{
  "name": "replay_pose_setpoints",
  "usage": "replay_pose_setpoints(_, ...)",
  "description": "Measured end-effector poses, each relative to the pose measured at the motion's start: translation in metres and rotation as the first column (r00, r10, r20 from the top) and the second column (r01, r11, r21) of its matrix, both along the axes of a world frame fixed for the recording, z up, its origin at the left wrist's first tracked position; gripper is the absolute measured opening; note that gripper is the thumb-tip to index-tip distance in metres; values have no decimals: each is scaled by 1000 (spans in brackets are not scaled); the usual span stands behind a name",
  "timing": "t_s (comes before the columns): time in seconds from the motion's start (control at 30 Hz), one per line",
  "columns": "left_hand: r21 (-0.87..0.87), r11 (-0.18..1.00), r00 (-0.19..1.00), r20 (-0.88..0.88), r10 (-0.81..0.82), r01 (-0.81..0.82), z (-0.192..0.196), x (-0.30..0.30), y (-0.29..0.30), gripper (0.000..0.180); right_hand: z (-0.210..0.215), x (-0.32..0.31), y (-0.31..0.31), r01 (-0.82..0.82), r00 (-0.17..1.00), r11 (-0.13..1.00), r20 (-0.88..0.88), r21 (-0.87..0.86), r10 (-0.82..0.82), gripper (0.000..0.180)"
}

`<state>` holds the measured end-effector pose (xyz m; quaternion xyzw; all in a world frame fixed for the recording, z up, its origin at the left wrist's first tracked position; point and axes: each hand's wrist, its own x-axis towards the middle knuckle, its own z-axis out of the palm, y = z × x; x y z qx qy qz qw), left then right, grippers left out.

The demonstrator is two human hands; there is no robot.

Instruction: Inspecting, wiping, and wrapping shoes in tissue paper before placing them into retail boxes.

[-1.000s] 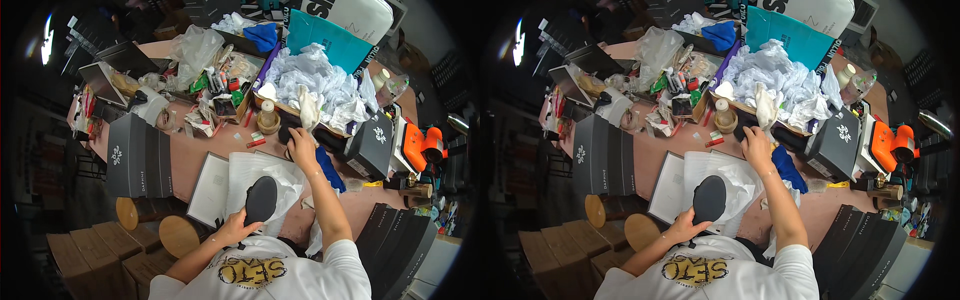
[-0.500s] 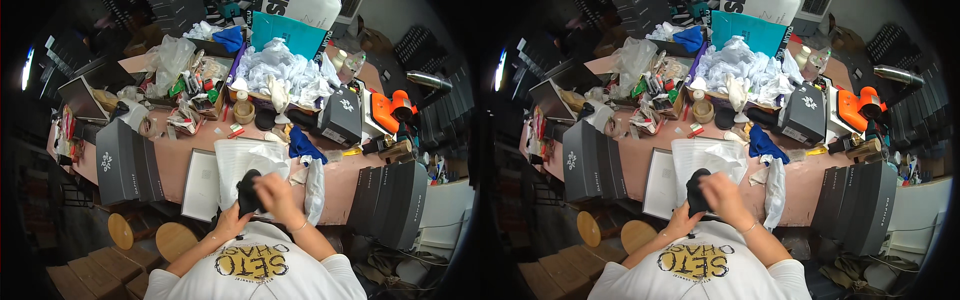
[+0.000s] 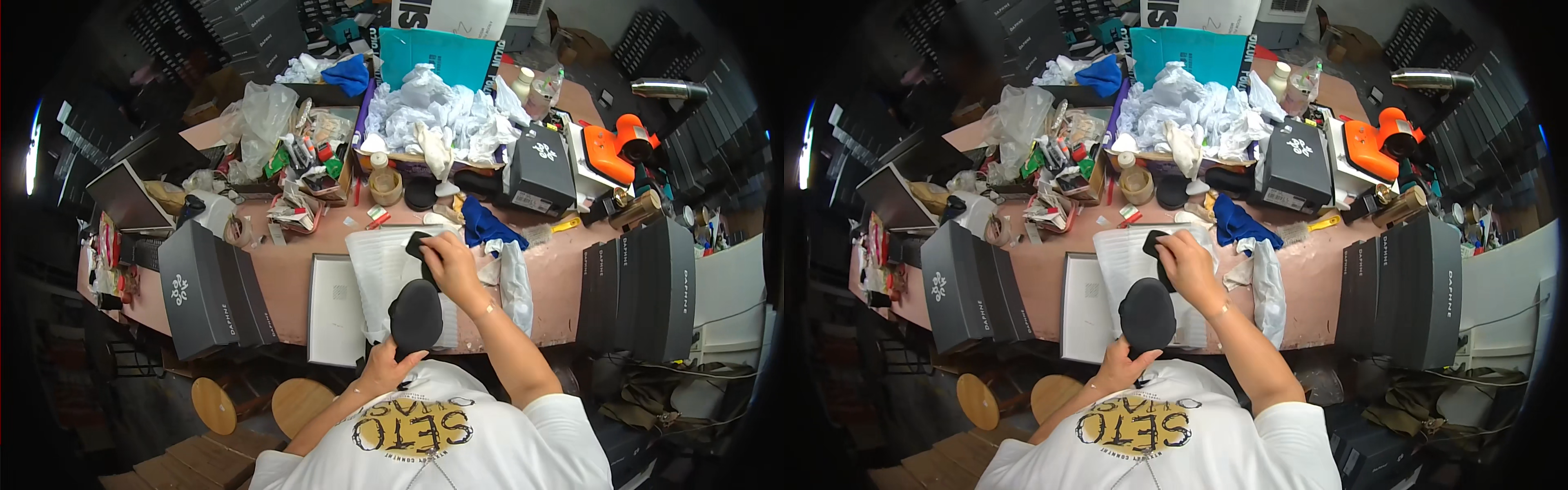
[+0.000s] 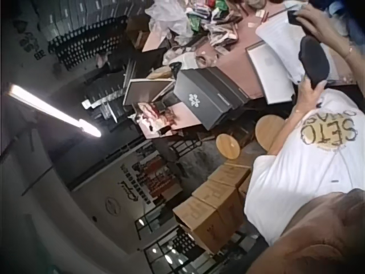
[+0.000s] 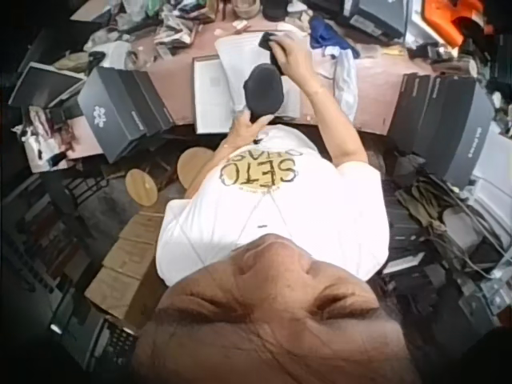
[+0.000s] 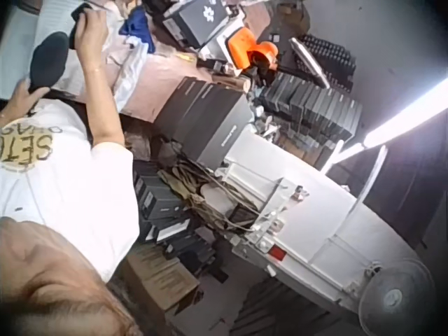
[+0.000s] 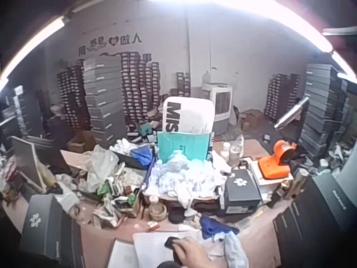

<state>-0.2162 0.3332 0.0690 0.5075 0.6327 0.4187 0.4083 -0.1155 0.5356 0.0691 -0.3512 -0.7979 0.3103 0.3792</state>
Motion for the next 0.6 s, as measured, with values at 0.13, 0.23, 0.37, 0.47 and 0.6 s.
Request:
replay_pose_setpoints(0.13, -102, 992, 979, 184, 90, -72, -8, -15, 0, 35, 40, 28, -9, 26, 987, 995, -155, -96, -40, 19)
replay_pose_setpoints(0.23, -83, 996, 987, 155, 30, -18, -11, -15, 1, 39, 60, 25, -28, -96, 990, 995, -105, 12, 97, 26)
replay_pose_setpoints(0.37, -77, 996, 870, 487, 78, -46, -17, -17, 2, 44, 30, 14, -67, -199, 977, 972, 103, 127, 186, 38)
replay_pose_setpoints(0.47, -73, 997, 587, 807, 59, 0, -36, -36, 6, 57, 11, 27, -112, -415, 894, 906, 224, 84, 388, 30)
replay_pose_setpoints(0.6, -97, 987, 502, 852, 148, -127, -25, -36, 23, 67, -2, 14, -100, -415, 901, 899, 201, 138, 385, 27)
